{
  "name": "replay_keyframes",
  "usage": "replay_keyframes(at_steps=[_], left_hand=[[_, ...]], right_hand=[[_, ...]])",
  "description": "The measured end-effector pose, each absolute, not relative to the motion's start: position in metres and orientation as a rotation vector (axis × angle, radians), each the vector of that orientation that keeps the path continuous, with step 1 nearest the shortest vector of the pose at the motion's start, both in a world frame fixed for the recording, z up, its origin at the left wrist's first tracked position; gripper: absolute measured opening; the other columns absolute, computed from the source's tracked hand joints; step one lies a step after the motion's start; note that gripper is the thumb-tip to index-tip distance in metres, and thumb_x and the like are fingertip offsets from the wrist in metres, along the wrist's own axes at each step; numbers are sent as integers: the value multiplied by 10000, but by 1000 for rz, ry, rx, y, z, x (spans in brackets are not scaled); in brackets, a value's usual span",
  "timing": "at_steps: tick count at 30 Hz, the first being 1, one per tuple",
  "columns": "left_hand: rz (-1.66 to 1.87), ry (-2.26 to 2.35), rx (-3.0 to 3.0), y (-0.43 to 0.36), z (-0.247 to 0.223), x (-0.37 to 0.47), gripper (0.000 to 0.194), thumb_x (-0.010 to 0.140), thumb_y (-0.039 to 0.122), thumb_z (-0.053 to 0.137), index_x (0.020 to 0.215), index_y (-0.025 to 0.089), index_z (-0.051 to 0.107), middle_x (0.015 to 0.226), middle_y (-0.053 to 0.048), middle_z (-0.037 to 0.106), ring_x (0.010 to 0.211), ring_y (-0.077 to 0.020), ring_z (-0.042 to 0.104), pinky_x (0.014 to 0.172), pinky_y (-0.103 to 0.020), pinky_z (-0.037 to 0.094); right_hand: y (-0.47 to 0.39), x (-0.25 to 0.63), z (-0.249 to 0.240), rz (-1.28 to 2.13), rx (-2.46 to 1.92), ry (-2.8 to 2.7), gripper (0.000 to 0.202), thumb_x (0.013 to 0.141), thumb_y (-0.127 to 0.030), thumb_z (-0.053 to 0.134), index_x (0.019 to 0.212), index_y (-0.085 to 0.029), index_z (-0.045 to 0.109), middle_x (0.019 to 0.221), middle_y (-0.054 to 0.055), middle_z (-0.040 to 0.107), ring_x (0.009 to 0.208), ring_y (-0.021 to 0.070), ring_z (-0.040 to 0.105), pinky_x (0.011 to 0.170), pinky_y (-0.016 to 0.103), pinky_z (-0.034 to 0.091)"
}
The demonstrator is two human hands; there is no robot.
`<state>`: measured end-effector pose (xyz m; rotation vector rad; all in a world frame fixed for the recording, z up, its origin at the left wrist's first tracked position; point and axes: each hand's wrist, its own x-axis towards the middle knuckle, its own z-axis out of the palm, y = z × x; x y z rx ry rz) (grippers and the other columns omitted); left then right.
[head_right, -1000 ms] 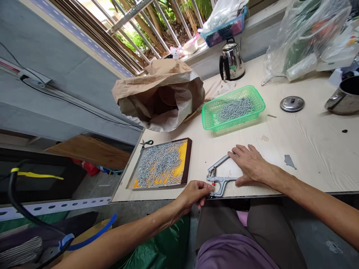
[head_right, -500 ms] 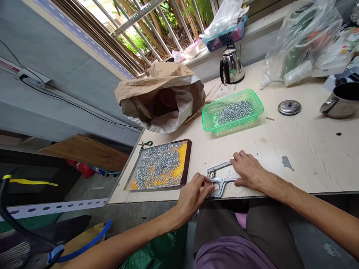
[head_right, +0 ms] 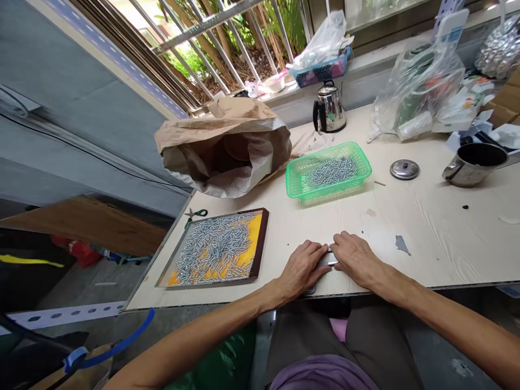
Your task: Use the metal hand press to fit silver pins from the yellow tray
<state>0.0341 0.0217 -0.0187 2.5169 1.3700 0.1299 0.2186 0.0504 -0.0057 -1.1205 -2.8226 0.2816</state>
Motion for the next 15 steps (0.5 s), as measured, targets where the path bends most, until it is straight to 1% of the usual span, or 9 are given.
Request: replay_keyframes(at_steps=[1,2,4,7,8,9,12,13,15], left_hand=[[156,1386,2508,22,-20,35,264,896,330,529,1099,162,534,968,-77,603,895,-230,528,763,-372,467],[178,1401,2497,24,-22,35,220,910,317,507,1066,169,554,939,-67,606,880,-220,528,757,-362,463],[199,1415,2478,29,-23,37,177,925,293,482,1016,177,580,899,-53,610,859,-206,527,753,-346,460],[189,1415,2476,36,-22,37,177,919,289,497,1027,179,585,898,-50,622,864,-204,537,763,-348,473],[192,1414,2485,37,-22,37,201,912,294,511,1062,177,573,927,-56,627,879,-209,544,773,-356,481],[204,1412,2497,36,-23,37,241,903,302,526,1105,173,554,977,-67,629,906,-216,551,791,-368,489],[315,1433,2547,26,-31,39,365,887,323,550,1200,143,494,1216,-145,568,1089,-263,537,898,-424,484],[367,1446,2565,20,-35,41,375,893,313,540,1213,126,484,1276,-174,532,1164,-282,507,940,-442,467],[462,1442,2595,5,-43,48,379,912,284,501,1240,98,462,1344,-212,478,1288,-304,418,1008,-462,426]], right_hand=[[50,218,-8,247,-1112,-2808,76,780,-144,657,830,-166,605,815,39,582,784,189,524,672,301,392],[50,217,-11,219,-1108,-2791,43,811,-134,617,797,-171,600,786,32,579,760,181,520,662,299,382],[51,215,-15,197,-1106,-2766,106,850,-124,562,762,-174,594,754,26,576,738,172,519,657,295,374],[56,215,-14,239,-1137,-2749,75,834,-139,587,768,-173,596,768,29,582,756,175,526,670,291,382],[59,217,-12,266,-1141,-2751,34,815,-151,614,791,-172,601,793,34,586,774,181,529,681,291,389],[63,220,-9,298,-1133,-2759,55,790,-170,647,829,-169,608,826,43,591,794,188,531,694,294,398],[76,231,-1,419,-1041,-2830,332,713,-278,734,990,-145,608,937,83,604,859,221,544,733,315,425],[81,235,1,454,-999,-2854,377,719,-309,728,1032,-140,601,956,92,608,869,226,552,739,319,430],[90,240,0,465,-971,-2869,329,795,-304,645,1077,-142,593,967,97,618,863,217,569,730,314,426]])
